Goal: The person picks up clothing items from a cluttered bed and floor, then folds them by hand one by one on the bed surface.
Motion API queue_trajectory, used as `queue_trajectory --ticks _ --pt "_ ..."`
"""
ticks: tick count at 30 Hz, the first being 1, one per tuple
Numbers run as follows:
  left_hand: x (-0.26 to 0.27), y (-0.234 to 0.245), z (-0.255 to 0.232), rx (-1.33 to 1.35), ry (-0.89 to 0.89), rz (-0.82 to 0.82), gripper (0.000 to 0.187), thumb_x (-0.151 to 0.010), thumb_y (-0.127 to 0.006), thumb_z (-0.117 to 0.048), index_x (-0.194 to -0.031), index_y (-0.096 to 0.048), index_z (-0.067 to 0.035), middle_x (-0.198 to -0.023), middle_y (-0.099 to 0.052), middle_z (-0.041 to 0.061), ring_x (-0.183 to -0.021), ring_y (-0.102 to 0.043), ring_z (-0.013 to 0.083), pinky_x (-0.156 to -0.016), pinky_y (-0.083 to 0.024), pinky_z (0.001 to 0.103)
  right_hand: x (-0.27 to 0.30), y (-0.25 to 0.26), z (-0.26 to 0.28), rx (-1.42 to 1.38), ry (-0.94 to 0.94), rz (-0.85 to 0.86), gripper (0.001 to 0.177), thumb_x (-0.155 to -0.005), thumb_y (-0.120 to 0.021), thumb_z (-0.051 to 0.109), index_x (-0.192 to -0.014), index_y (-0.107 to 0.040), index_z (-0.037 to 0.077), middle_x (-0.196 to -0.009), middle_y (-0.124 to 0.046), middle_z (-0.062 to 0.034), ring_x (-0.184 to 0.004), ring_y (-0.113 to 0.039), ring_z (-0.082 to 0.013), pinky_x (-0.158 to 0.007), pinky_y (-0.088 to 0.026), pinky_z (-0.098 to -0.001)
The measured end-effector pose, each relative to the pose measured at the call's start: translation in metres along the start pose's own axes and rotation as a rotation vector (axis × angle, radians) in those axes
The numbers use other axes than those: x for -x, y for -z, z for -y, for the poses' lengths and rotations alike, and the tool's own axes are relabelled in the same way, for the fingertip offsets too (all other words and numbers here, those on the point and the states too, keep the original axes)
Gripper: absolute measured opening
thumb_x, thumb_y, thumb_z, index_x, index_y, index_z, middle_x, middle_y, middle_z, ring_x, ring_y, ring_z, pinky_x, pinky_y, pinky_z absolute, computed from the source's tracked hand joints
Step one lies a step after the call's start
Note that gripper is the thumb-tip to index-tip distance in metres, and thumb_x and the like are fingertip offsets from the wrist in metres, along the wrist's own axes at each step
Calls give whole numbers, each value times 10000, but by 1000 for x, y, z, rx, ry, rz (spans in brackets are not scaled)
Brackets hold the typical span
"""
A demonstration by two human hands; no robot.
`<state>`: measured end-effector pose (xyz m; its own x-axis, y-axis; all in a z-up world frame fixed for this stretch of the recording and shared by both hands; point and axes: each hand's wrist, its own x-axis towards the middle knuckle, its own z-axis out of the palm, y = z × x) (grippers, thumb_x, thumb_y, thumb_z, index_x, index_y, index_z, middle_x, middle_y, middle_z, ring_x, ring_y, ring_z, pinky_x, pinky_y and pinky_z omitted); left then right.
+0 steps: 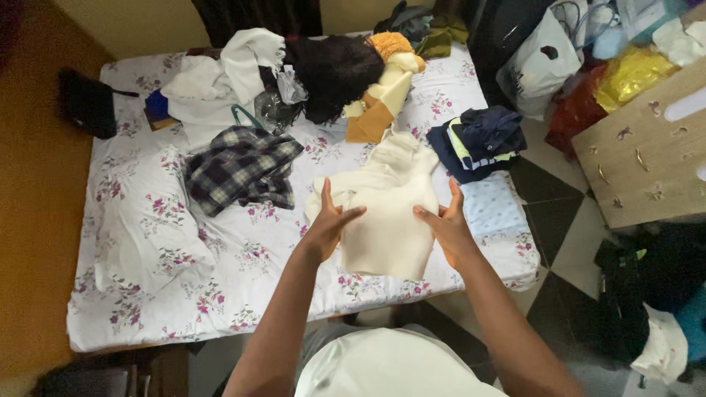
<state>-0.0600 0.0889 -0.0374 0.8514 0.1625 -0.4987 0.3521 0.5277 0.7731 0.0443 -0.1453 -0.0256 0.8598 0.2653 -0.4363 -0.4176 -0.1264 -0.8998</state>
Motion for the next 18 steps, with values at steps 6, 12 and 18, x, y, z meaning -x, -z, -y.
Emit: queue_trajectory --ticks 6,12,18 --pt "-16 34 31 -667 -326 214 1025 -671 -850 -91 -1553 -326 -101 -1355 -661 139 -1188 -654 248 -1014 -543 404 21 6 0 267 170 403 963 -672 -897 122 -1490 -394 194 -1292 -645 -116 -1136 -625 -171 -960 -512 -320" --pt "-16 40 20 -1508 -657 -42 389 -648 -947 -281 -953 -791 -96 -1192 -648 137 -1099 -577 332 -941 -508 394 22 17 -37 1064 360 107 468 -703 -952 231 -1100 -752 82 -1168 -639 -159 -1065 -636 -221 -911 -548 -324" --pt "-32 11 44 -317 -63 255 404 -930 -691 -328 -1250 -699 -82 -1157 -712 91 -1051 -641 198 -930 -532 341 16 42 -62 -291 -60 150 496 -859 -777 218 -1281 -659 -13 -1190 -683 -162 -1101 -639 -243 -928 -545 -361"
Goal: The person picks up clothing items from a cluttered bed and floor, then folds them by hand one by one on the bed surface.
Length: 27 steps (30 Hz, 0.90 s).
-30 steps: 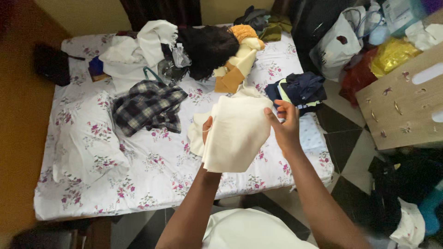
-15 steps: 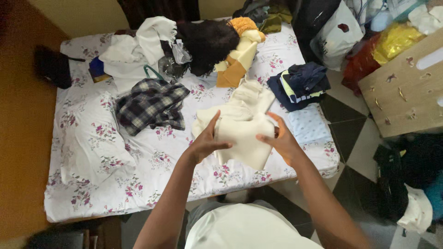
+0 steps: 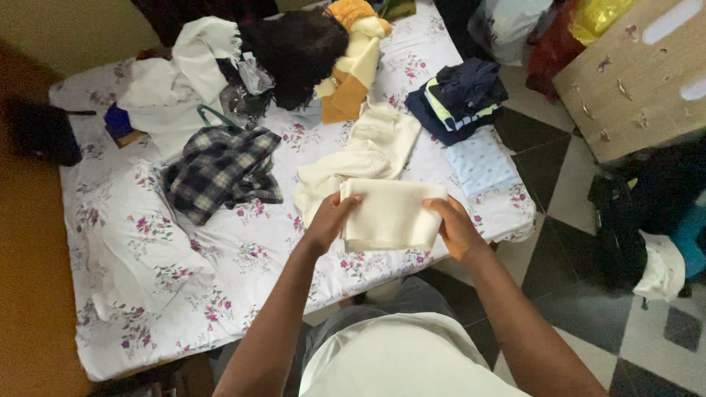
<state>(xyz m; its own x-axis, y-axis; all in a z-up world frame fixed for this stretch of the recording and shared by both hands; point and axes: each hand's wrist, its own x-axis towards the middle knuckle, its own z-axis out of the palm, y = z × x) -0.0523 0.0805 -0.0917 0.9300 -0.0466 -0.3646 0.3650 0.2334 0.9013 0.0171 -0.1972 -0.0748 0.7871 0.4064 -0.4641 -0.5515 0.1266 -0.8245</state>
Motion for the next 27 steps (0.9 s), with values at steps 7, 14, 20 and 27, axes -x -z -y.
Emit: queue_trajectory --ticks 7,14,20,27 --pt "-17 -34 7 186 127 -7 600 -866 -649 -161 -1425 -438 -98 -1238 -637 70 -1112 -638 188 -957 -555 364 -1 31 26 239 -201 90 722 -733 -726 80 -1378 -417 181 -1231 -608 -55 -1169 -608 -208 -971 -531 -422" --pt "-58 -124 27 585 92 -60 717 -858 -697 -122 -1484 -346 -143 -1376 -566 102 -1212 -625 224 -971 -565 432 -30 97 -3 -814 -43 56 741 -897 -687 517 -1418 -494 26 -1336 -612 -130 -1222 -577 -270 -1024 -489 -436" --pt "-110 -194 42 215 361 -175 731 -869 -721 -212 -1453 -286 -146 -1377 -548 144 -1151 -631 276 -836 -572 509 -102 152 -57 -385 -94 -322 520 -934 -745 180 -1399 -552 48 -1313 -652 -121 -1162 -661 -254 -984 -549 -408" --pt "-111 -170 92 -155 449 -226 671 -916 -683 -301 -1495 -377 -156 -1405 -601 140 -1123 -665 219 -868 -571 363 -234 282 -113 -389 -194 -736 567 -916 -642 85 -1440 -432 141 -1261 -606 -91 -1028 -638 -342 -790 -514 -559"
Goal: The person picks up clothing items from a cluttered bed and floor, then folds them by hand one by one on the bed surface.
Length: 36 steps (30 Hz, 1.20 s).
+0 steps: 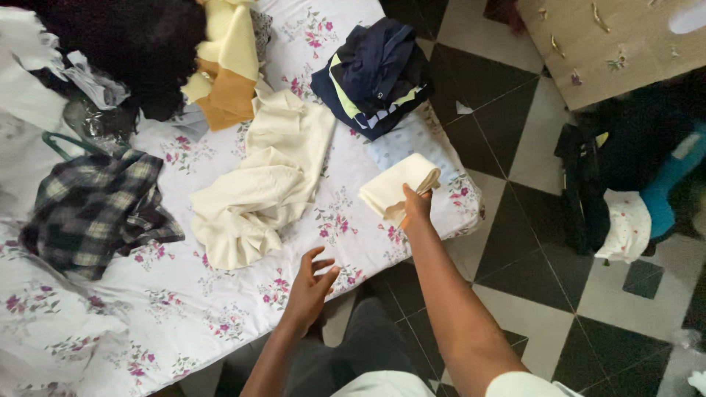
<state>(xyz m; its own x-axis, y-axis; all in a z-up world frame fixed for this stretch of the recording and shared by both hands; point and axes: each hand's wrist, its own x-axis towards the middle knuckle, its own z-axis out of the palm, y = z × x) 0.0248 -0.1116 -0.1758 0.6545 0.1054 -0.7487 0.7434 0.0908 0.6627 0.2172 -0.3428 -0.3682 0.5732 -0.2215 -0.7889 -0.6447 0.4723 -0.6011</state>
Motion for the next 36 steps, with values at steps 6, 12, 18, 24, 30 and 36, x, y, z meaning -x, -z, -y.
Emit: queue_trajectory --ticks 6,12,18,24,30,36 --pt "3 59 83 -201 70 -134 489 -930 -669 -307 -1365 -566 -108 -1263 -711 109 -1120 -697 188 -910 -563 340 -101 -3 11 -104 231 142 576 -915 -692 106 -1424 -446 215 -1366 -585 -60 -1205 -599 -238 -998 -524 -435" --pt "6 82 127 -187 207 -236 435 -928 -666 -263 -1318 -611 -79 -1236 -734 121 -1112 -706 224 -948 -541 361 -109 -17 -21 669 115 -487 720 -819 -841 263 -1340 -402 29 -1334 -493 -189 -1176 -552 -334 -987 -502 -452" --pt "10 66 100 -115 206 -208 423 -944 -649 -266 -1323 -604 -84 -1244 -730 110 -1138 -705 195 -968 -528 342 -15 -95 -92 1113 753 -294 538 -766 -781 151 -1187 -462 48 -1270 -484 -191 -1199 -484 -388 -996 -451 -490" --pt "25 61 90 -124 262 -218 414 -940 -636 -256 -1326 -619 -105 -1221 -739 79 -1058 -712 205 -906 -541 351 9 -190 -136 1804 1004 755 326 -699 -836 261 -1005 -777 162 -1611 -348 -162 -1457 -305 -353 -1103 -303 -462" --pt "46 94 136 -146 120 -227 408 -969 -630 -307 -1316 -636 -93 -1251 -753 62 -1193 -688 163 -992 -503 298 26 -229 -155 1763 968 971 325 -739 -767 207 -1060 -775 157 -1385 -595 -37 -1342 -437 -278 -1116 -341 -468" --pt "10 142 105 934 248 -298 787 -951 -345 -696 -1472 -430 -113 -1346 -614 168 -1205 -594 309 -1012 -528 494 193 -157 -123 989 258 1300 91 -858 -765 82 -936 -754 37 -1000 -761 -38 -834 -639 -130 -758 -558 -300"
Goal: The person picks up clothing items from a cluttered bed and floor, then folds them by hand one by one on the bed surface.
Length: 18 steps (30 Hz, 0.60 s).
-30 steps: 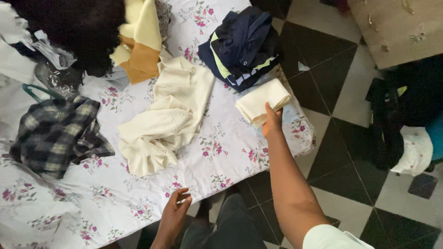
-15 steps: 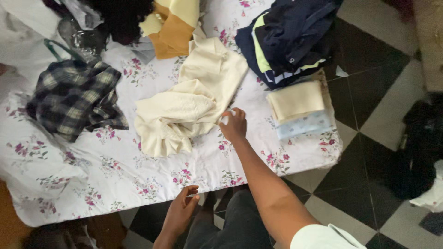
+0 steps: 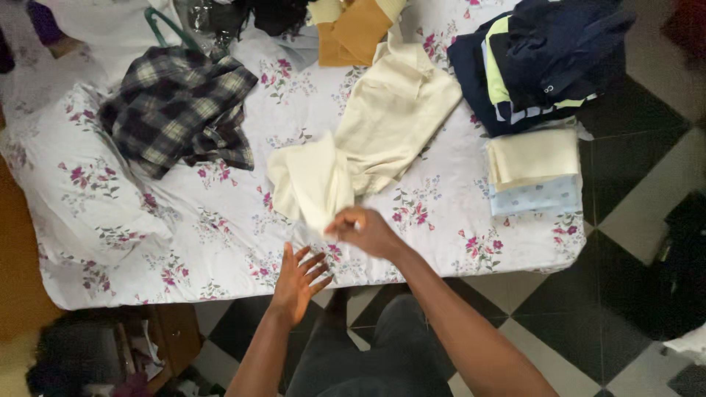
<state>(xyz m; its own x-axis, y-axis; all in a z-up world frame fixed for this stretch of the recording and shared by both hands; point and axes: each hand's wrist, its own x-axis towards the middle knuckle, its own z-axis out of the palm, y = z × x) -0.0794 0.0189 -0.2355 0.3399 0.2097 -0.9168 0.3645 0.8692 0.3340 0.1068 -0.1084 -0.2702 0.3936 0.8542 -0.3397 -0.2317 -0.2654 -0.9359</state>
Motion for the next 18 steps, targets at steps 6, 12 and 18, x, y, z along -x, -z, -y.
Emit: queue_trajectory --ticks 6,12,18 --pt "44 -32 -20 53 -158 358 645 -890 -497 -307 -1491 -450 -77 -1262 -661 143 -1108 -670 273 -910 -579 408 143 -67 -9 -548 -343 103 136 -873 -703 66 -979 -731 -14 -976 -734 -79 -947 -699 -166 -905 -559 -320" --pt "109 -10 -22 -589 -411 582 777 -864 -555 -58 -1603 -326 -129 -1296 -635 99 -1015 -652 203 -869 -545 370 136 -47 41 -899 -459 -656 424 -976 -515 420 -1167 -671 75 -1037 -753 -91 -1022 -682 -213 -918 -535 -338" --pt "123 20 -19 -773 -524 752 777 -900 -784 -272 -1516 -364 -54 -1511 -489 116 -1442 -430 270 -1170 -353 398 72 -59 152 -681 -309 -362 572 -894 -646 381 -1307 -605 -12 -1112 -716 -144 -988 -691 -270 -850 -578 -408"
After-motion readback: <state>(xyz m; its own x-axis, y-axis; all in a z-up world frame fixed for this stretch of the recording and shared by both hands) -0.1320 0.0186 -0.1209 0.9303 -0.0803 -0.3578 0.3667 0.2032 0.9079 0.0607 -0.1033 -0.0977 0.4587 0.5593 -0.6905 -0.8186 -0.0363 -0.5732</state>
